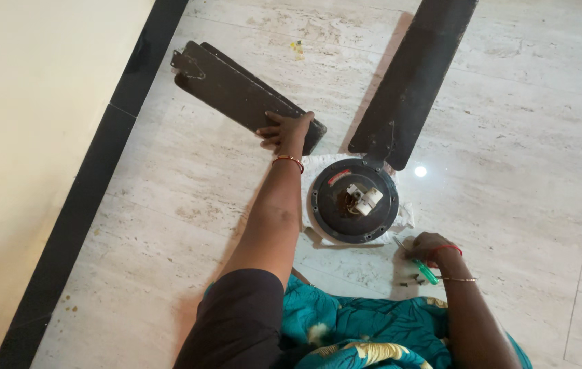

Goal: The person sits on the floor and attaches two fan blades to the motor housing using a screwdriver. They align each blade, insert screws, and tighten them to secure the blades to the central hub.

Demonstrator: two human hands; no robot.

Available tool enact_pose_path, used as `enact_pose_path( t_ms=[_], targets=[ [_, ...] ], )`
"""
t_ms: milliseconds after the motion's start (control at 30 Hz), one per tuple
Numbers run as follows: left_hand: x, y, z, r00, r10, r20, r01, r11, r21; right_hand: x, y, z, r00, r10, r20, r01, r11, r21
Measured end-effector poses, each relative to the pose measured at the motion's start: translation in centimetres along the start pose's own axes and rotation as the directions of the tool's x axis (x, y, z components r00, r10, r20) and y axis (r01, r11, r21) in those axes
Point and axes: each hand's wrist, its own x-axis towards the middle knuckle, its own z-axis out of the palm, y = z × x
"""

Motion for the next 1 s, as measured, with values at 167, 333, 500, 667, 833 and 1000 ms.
enact_pose_path(
  t_ms=[167,333,500,667,833,1000],
  targets=[
    [-0.4,0.9,-2.3,0.998,0.005,-0.064,-0.015,0.989,-0.144,-1.1,0.1,-1.0,0.987,-0.01,-0.161,-0.002,0.997,-0.077],
    [0.8,-1.1,-5.5,0.969,-0.009,-0.246,-0.06,0.961,-0.271,-2.7,0.5,-1.4,0.944,0.083,-0.318,-0.109,0.992,-0.066],
    [2.6,-6.0,-9.2,0.956,0.034,-0.291,-0.159,0.896,-0.416,-3.1,1.4,-1.0,0.883,0.132,-0.45,-0.142,0.99,0.011],
    [4.9,-8.8,-14.7,0.963,0.08,-0.258,-0.234,0.726,-0.647,-4.6,2.5,-0.7,0.744,0.074,-0.664,-0.033,0.997,0.075],
    [4.8,-14.0,-21.9,0.954,0.225,-0.199,-0.267,0.334,-0.904,-5.5,-0.4,3.6,0.998,-0.069,-0.009,0.068,0.929,0.365],
    [-2.5,-20.8,-25.4,0.934,0.355,-0.048,-0.09,0.102,-0.991,-4.4,-1.4,6.8,0.988,-0.111,0.109,0.11,0.994,0.018]
  ],
)
